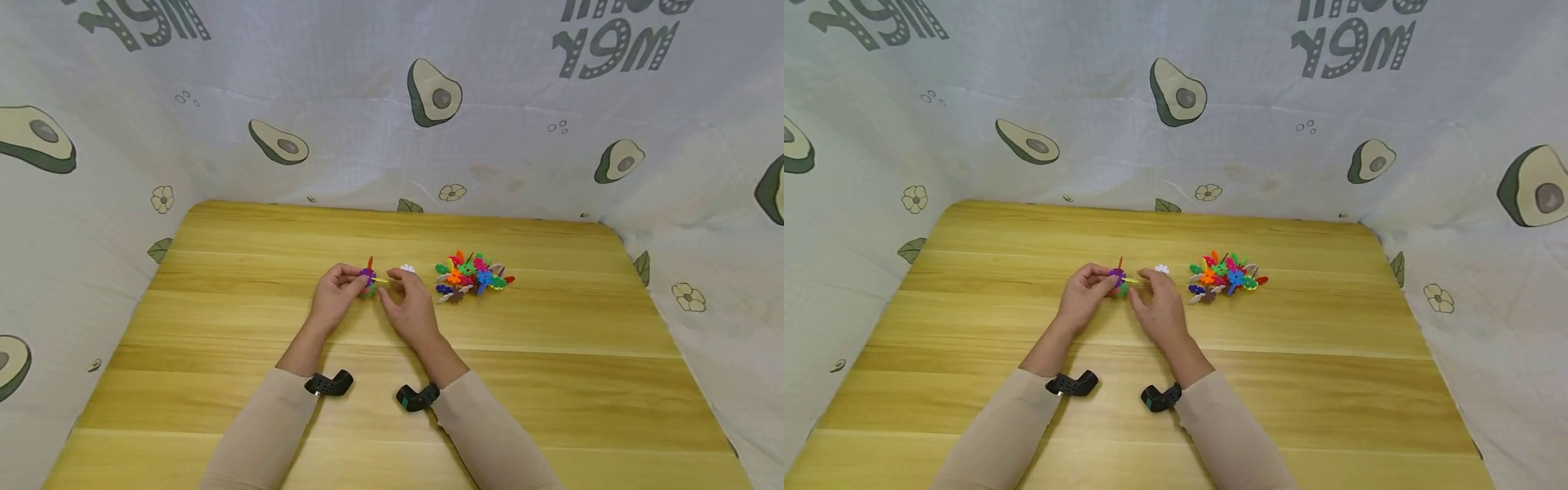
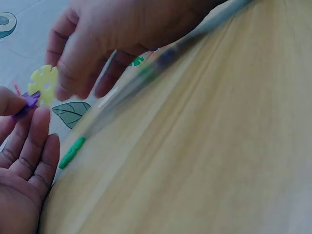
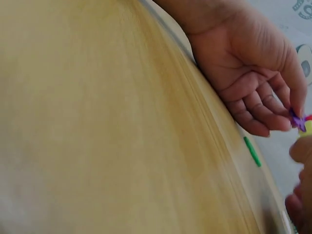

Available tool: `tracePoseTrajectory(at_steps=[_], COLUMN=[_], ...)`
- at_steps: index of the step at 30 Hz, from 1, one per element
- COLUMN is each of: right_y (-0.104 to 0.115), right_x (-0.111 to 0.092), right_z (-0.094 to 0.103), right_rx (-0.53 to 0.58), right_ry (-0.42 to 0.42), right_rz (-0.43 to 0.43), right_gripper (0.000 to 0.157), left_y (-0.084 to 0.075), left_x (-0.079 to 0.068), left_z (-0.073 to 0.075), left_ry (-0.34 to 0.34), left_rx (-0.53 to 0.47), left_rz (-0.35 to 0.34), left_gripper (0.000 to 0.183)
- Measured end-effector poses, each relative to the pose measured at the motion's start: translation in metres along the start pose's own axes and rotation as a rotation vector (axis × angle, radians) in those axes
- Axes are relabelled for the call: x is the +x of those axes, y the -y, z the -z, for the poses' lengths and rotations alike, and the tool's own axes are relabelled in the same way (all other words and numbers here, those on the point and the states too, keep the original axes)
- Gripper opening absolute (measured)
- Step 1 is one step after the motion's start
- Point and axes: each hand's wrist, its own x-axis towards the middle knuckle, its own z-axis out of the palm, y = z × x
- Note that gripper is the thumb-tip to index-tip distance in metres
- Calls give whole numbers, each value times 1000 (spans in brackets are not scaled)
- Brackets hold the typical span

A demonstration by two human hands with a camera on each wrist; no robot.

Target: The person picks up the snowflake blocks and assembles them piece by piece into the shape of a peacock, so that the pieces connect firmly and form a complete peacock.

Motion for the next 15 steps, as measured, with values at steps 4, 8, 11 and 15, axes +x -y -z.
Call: tracePoseTrajectory(at_steps=[4,8,11,15], right_y=[-6,-9,-9,-8], right_x=[1,1,1,2], right_z=[1,0,0,0], right_rx=[-216,-341,-338,-331], right_ry=[44,85,74,40], right_rz=[-46,-11,36,104], right_gripper=[38,34,25,20], left_y=[1,0,-1,-2], left_x=[1,1,1,1], left_z=[4,6,6,5], left_ry=[-47,-54,-44,-33], left_rx=[-165,-255,-269,-251], left_rz=[46,42,30,27], left_gripper=[10,28,51,55])
